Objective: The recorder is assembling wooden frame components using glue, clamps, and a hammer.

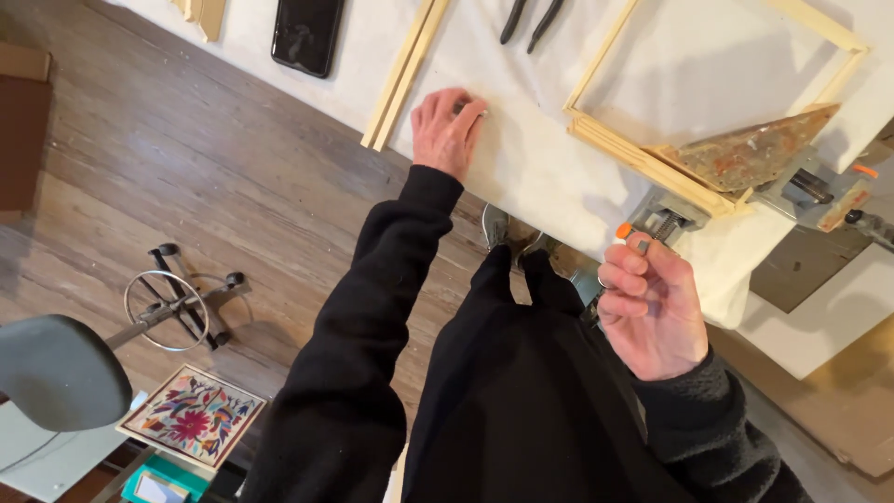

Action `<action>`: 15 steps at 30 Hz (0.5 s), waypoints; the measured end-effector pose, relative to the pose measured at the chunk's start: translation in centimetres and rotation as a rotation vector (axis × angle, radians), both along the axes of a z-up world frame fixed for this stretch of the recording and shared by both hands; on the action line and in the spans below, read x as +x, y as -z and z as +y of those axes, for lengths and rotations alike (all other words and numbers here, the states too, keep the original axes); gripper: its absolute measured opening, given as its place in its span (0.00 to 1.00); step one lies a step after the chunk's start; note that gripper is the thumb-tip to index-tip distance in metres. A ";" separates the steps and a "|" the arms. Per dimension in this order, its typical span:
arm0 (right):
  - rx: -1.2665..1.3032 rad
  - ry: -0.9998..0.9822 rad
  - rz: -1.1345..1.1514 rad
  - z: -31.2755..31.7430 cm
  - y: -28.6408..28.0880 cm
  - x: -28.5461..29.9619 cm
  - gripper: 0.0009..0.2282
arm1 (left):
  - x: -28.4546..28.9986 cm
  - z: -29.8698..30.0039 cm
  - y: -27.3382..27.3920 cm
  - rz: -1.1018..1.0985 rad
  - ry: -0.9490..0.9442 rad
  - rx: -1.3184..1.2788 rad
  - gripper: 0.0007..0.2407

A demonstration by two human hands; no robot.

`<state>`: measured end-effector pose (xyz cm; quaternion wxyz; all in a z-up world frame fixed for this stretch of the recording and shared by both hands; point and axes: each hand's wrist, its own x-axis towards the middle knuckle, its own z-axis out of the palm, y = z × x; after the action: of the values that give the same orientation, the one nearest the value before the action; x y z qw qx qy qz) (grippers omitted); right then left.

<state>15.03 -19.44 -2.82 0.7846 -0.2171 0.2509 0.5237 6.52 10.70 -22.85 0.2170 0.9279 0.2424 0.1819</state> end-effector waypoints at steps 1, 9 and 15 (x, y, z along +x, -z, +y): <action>-0.026 0.010 -0.015 -0.3 -0.3 0.0 0.05 | 0.4 0.0 1.4 -0.054 0.001 0.127 0.09; -0.503 -0.277 -0.922 -5.7 0.2 1.4 0.04 | 1.0 -10.2 -15.0 -0.179 0.157 -0.458 0.14; -0.579 -0.492 -1.146 -10.3 -0.5 3.9 0.03 | 3.3 -19.0 -20.9 -0.106 0.454 -1.089 0.06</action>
<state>18.88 -29.74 -2.37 0.5622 -0.7114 -0.1302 0.4010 9.78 -8.30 -1.91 0.7074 0.7012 0.0852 0.0265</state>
